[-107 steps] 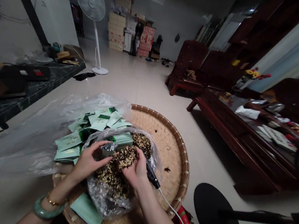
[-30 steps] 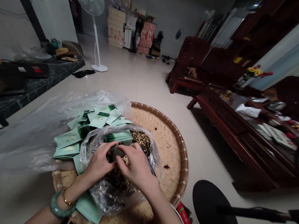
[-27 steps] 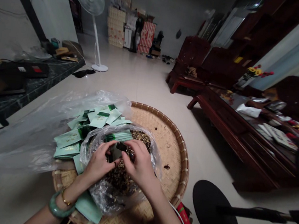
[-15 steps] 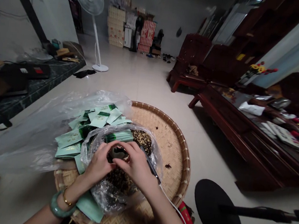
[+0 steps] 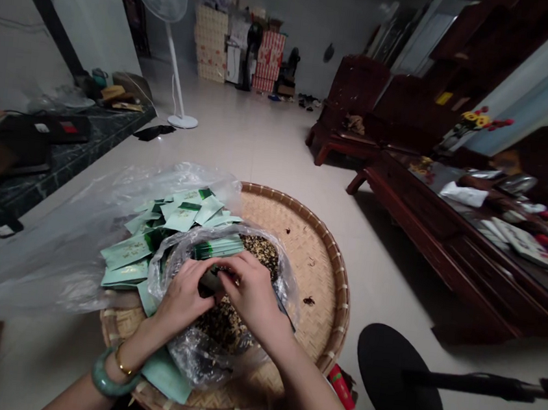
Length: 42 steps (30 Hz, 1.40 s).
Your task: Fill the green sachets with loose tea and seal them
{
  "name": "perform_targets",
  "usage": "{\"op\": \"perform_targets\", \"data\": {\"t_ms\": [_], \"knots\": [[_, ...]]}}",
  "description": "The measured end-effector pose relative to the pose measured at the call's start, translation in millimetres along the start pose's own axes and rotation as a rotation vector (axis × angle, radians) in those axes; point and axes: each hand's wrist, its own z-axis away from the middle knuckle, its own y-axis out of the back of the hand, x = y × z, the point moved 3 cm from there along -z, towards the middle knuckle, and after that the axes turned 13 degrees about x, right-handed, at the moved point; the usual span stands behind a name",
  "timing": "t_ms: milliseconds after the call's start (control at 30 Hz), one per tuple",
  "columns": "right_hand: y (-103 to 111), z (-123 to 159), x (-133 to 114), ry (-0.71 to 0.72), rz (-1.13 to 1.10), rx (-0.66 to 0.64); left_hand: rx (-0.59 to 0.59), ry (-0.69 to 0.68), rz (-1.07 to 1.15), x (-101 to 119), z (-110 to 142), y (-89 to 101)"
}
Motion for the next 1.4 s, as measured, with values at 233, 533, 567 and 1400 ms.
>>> {"op": "perform_targets", "data": {"t_ms": [233, 533, 567, 1400], "knots": [[-10, -1, 0, 0.063, -0.018, -0.118, -0.075, 0.072, 0.131, -3, -6, 8.1], [5, -7, -1, -0.013, -0.037, -0.083, -0.175, 0.104, 0.315, -11, -13, 16.2], [10, -9, 1, -0.025, -0.033, -0.047, -0.171, 0.106, 0.32, -12, -14, 16.7], [-48, 29, 70, -0.03, 0.395, -0.571, -0.049, -0.388, 0.044, -15, -19, 40.3]]}}
